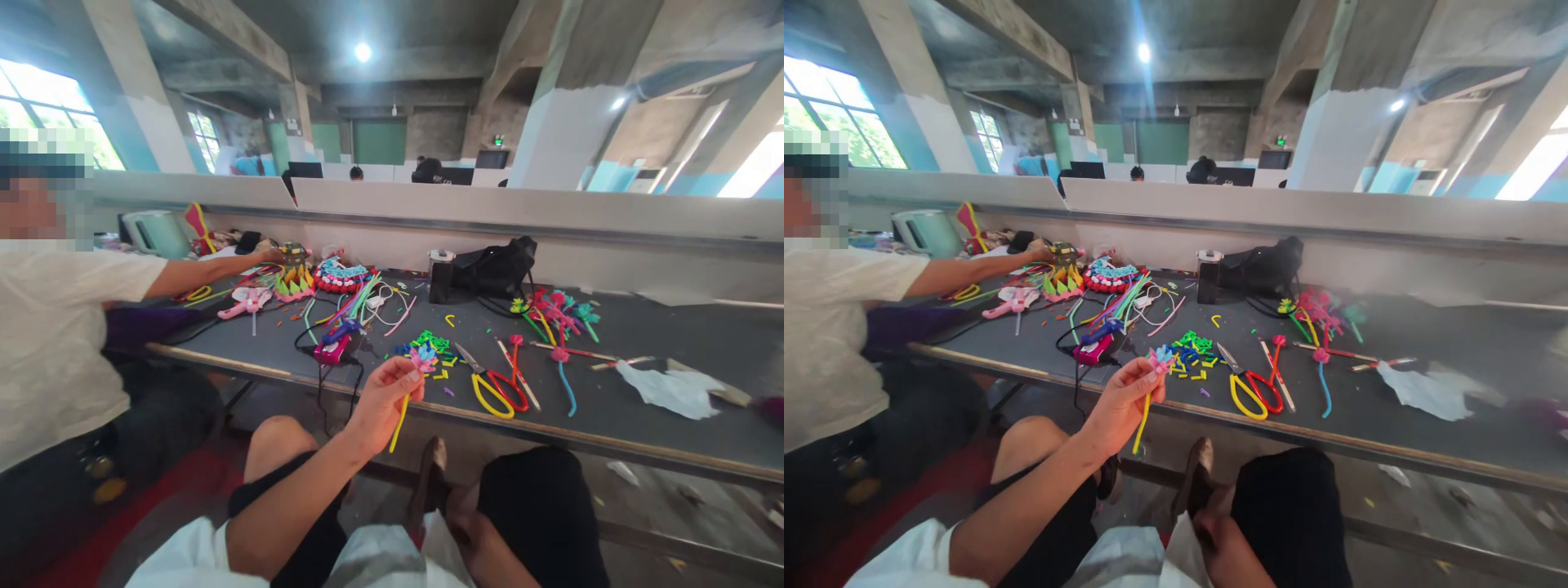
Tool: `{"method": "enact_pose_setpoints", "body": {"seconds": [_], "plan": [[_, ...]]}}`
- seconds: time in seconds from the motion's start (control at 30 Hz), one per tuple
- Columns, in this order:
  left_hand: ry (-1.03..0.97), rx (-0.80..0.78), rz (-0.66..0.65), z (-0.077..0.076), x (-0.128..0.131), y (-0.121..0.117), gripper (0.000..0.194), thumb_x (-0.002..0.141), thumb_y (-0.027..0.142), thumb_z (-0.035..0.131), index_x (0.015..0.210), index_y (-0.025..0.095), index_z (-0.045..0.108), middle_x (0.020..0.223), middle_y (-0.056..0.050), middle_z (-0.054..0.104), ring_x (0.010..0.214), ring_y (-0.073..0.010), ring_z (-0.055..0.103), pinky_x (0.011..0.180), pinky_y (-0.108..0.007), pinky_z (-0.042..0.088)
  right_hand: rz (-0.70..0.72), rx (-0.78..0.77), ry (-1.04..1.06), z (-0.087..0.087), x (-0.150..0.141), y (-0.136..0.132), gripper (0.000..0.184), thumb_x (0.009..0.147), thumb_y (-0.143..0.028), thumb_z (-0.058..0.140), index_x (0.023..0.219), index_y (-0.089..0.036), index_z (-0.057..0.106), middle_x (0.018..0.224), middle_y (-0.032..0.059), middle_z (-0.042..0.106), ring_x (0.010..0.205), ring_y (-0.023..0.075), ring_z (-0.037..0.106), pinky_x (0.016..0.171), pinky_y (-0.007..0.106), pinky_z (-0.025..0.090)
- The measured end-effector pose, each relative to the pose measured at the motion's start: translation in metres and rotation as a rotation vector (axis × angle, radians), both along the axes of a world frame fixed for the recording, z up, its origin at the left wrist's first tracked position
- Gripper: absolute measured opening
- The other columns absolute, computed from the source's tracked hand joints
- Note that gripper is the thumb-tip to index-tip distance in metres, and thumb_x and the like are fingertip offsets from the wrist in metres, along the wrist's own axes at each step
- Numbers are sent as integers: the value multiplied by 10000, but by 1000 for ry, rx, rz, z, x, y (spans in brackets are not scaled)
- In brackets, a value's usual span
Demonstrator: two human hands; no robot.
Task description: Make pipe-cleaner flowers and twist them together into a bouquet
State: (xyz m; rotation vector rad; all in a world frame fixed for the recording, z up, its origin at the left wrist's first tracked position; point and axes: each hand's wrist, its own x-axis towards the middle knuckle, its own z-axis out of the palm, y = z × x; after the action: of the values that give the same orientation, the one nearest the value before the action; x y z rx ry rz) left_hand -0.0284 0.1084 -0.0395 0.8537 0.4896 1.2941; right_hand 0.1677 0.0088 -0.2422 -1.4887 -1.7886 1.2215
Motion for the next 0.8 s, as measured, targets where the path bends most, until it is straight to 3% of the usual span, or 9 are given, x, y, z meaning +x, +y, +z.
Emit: {"method": "enact_pose_setpoints", "body": {"seconds": [0.1, 0.2, 0.27, 0.33, 0.5, 0.63, 0.8], "plan": [[6, -17, -7, -2, -3, 19, 163, 705, 199, 805, 782, 155, 668, 707, 3, 632, 585, -83, 543, 609, -222, 385, 36, 29, 104, 71, -6, 29, 204, 839, -329, 560, 794, -176, 688, 707, 16, 660, 682, 166, 607, 628, 234, 463], [29, -13, 2, -3, -3, 41, 178, 694, 212, 814, 786, 155, 672, 689, 7, 629, 581, -86, 543, 613, -224, 396, -81, 262, 175, 143, -6, 73, 203, 853, -369, 592, 820, -190, 681, 728, 8, 639, 682, 145, 584, 634, 224, 461], [44, -26, -1, -3, 0, 57, 189, 685, 218, 821, 780, 153, 671, 669, 12, 623, 575, -82, 535, 609, -217, 397, -177, 394, 267, 177, -7, 105, 214, 853, -398, 613, 839, -195, 681, 731, 3, 628, 666, 134, 571, 624, 218, 468], [58, -38, -17, -1, 5, 74, 197, 678, 227, 828, 759, 147, 666, 648, 15, 612, 572, -78, 525, 598, -208, 389, -244, 489, 331, 198, -8, 134, 210, 866, -401, 616, 877, -202, 682, 688, -13, 601, 617, 118, 545, 582, 208, 456], [104, 1, -34, 1, 16, 111, 216, 665, 259, 839, 734, 133, 678, 628, 14, 598, 562, -71, 493, 577, -204, 372, -275, 693, 344, 209, -12, 188, 149, 891, -337, 622, 941, -215, 691, 832, 11, 646, 709, 121, 582, 631, 220, 477], [149, -42, -42, -11, 17, 126, 222, 667, 276, 839, 730, 134, 681, 622, 12, 597, 569, -76, 487, 572, -208, 371, -250, 759, 329, 197, -11, 208, 103, 905, -277, 610, 925, -223, 695, 900, 22, 648, 822, 143, 608, 684, 241, 497], [188, -155, -50, -22, 14, 131, 224, 672, 278, 838, 733, 141, 672, 640, 15, 600, 580, -73, 487, 583, -206, 377, -283, 780, 224, 177, -1, 213, 82, 890, -246, 639, 944, -251, 700, 972, 20, 647, 832, 144, 619, 725, 261, 507]]}}
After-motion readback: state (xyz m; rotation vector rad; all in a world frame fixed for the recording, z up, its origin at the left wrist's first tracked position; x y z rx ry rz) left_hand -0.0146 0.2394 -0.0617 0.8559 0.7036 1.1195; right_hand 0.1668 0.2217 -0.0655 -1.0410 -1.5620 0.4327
